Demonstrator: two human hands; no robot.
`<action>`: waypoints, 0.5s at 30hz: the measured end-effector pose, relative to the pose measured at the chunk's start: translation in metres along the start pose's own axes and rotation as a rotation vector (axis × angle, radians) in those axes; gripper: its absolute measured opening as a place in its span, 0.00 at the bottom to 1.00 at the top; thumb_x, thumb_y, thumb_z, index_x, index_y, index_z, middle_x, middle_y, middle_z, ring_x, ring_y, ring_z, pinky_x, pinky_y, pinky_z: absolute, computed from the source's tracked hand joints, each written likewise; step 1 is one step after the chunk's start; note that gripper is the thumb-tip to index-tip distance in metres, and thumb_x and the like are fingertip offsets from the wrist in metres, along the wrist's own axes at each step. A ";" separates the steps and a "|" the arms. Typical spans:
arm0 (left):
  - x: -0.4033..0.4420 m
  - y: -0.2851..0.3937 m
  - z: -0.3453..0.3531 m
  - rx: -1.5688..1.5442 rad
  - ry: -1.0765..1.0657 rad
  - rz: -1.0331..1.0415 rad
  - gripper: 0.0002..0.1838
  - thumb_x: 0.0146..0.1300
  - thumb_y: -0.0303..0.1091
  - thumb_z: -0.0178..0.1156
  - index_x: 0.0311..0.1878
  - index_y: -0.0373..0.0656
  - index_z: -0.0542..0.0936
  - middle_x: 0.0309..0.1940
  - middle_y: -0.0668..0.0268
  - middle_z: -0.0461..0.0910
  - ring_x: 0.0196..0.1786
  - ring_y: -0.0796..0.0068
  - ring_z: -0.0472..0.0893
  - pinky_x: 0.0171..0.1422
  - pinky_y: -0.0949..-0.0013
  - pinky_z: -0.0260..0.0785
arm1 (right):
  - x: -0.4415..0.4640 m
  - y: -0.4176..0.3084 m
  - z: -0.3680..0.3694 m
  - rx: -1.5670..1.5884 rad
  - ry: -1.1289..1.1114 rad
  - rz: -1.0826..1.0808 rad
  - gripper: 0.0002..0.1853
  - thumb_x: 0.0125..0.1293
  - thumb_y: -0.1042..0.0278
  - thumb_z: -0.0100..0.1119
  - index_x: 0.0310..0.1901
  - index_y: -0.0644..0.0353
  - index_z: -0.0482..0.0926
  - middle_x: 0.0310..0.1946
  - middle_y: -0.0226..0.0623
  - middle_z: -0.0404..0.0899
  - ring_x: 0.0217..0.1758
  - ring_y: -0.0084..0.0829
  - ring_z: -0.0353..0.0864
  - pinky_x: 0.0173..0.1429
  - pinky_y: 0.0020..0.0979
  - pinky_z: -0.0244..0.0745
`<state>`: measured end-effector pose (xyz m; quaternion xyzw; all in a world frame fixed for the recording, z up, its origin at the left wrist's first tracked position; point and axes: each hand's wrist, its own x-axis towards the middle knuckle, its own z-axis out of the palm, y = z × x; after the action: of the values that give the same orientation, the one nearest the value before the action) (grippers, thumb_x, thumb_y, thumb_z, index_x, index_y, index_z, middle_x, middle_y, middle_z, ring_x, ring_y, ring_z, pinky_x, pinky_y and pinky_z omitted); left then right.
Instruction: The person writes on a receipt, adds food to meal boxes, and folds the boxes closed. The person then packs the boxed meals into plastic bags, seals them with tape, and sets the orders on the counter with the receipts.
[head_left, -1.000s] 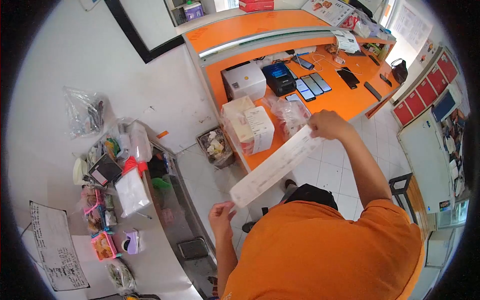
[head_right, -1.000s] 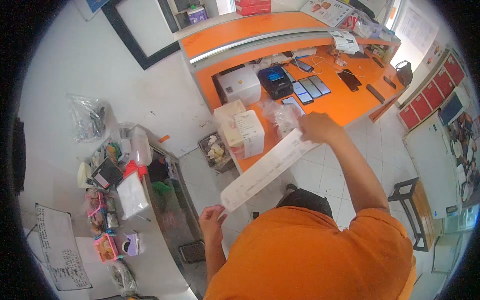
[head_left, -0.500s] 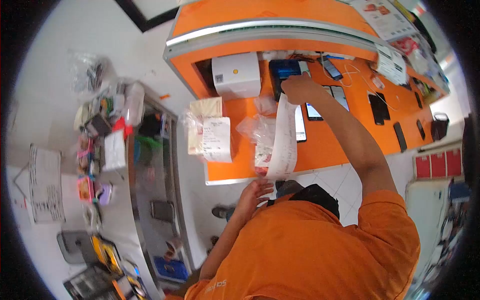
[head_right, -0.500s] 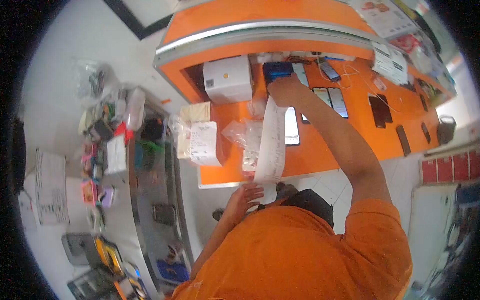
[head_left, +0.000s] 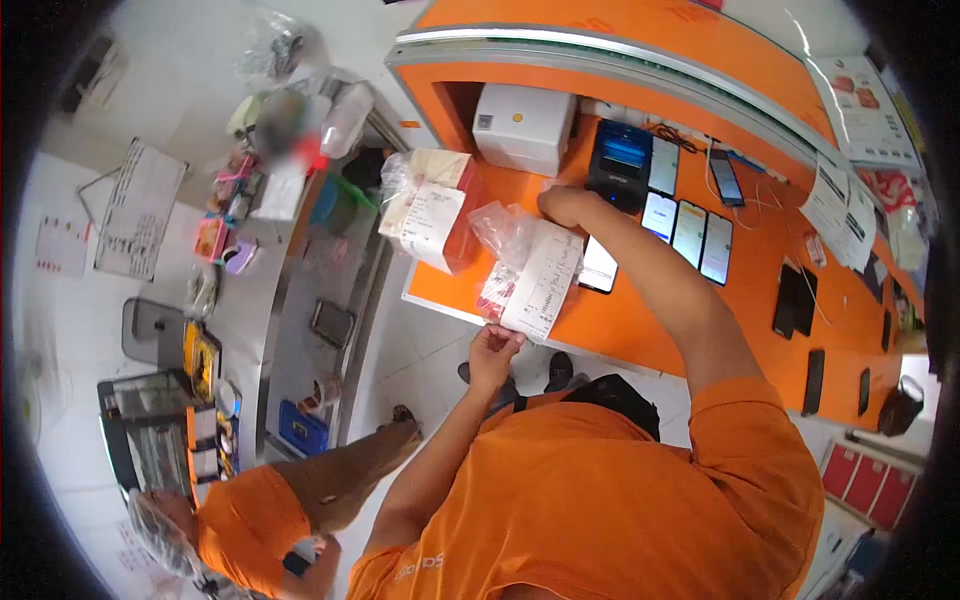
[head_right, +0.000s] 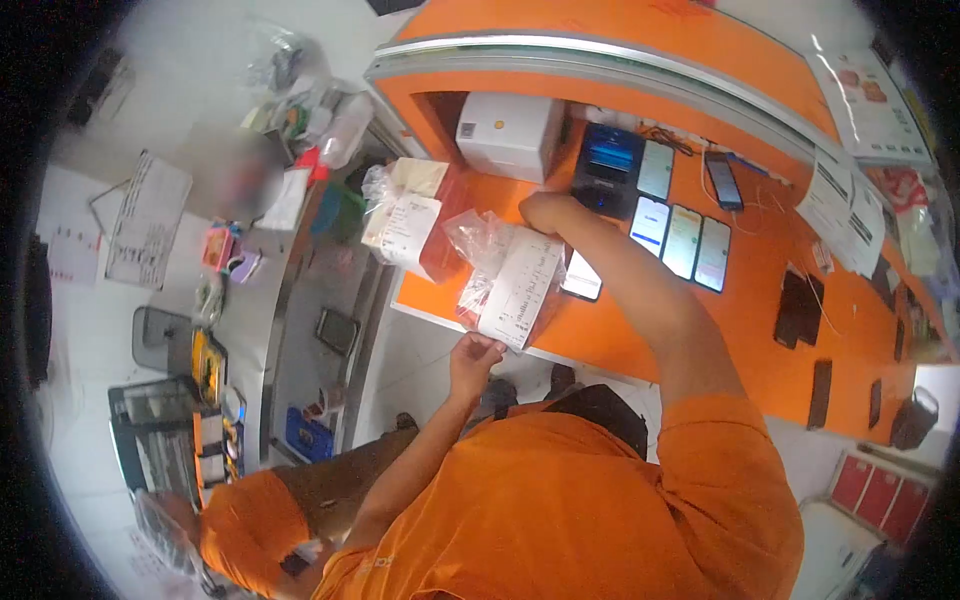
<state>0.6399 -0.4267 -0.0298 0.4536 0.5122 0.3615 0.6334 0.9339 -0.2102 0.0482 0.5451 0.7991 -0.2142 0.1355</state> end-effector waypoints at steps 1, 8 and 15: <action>-0.002 0.001 0.006 0.034 0.028 0.045 0.12 0.67 0.29 0.74 0.41 0.40 0.77 0.35 0.64 0.86 0.38 0.80 0.83 0.43 0.74 0.75 | 0.019 0.008 0.024 0.151 0.086 0.009 0.17 0.64 0.62 0.61 0.45 0.66 0.90 0.43 0.54 0.90 0.44 0.48 0.91 0.46 0.49 0.83; 0.001 -0.007 0.015 0.187 0.220 0.221 0.18 0.58 0.34 0.81 0.29 0.39 0.78 0.27 0.64 0.85 0.32 0.78 0.83 0.38 0.67 0.76 | 0.061 0.048 0.072 0.160 0.221 0.006 0.20 0.72 0.56 0.53 0.41 0.66 0.86 0.41 0.58 0.86 0.42 0.50 0.85 0.49 0.52 0.79; 0.007 0.009 -0.002 0.491 0.182 0.257 0.19 0.54 0.39 0.81 0.31 0.37 0.80 0.27 0.55 0.84 0.32 0.61 0.85 0.40 0.59 0.77 | 0.063 0.057 0.069 0.367 0.235 0.069 0.20 0.67 0.59 0.55 0.41 0.72 0.86 0.45 0.65 0.86 0.47 0.57 0.90 0.54 0.53 0.82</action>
<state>0.6396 -0.4167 -0.0240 0.6202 0.5773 0.3434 0.4051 0.9622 -0.1745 -0.0511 0.6087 0.7381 -0.2862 -0.0530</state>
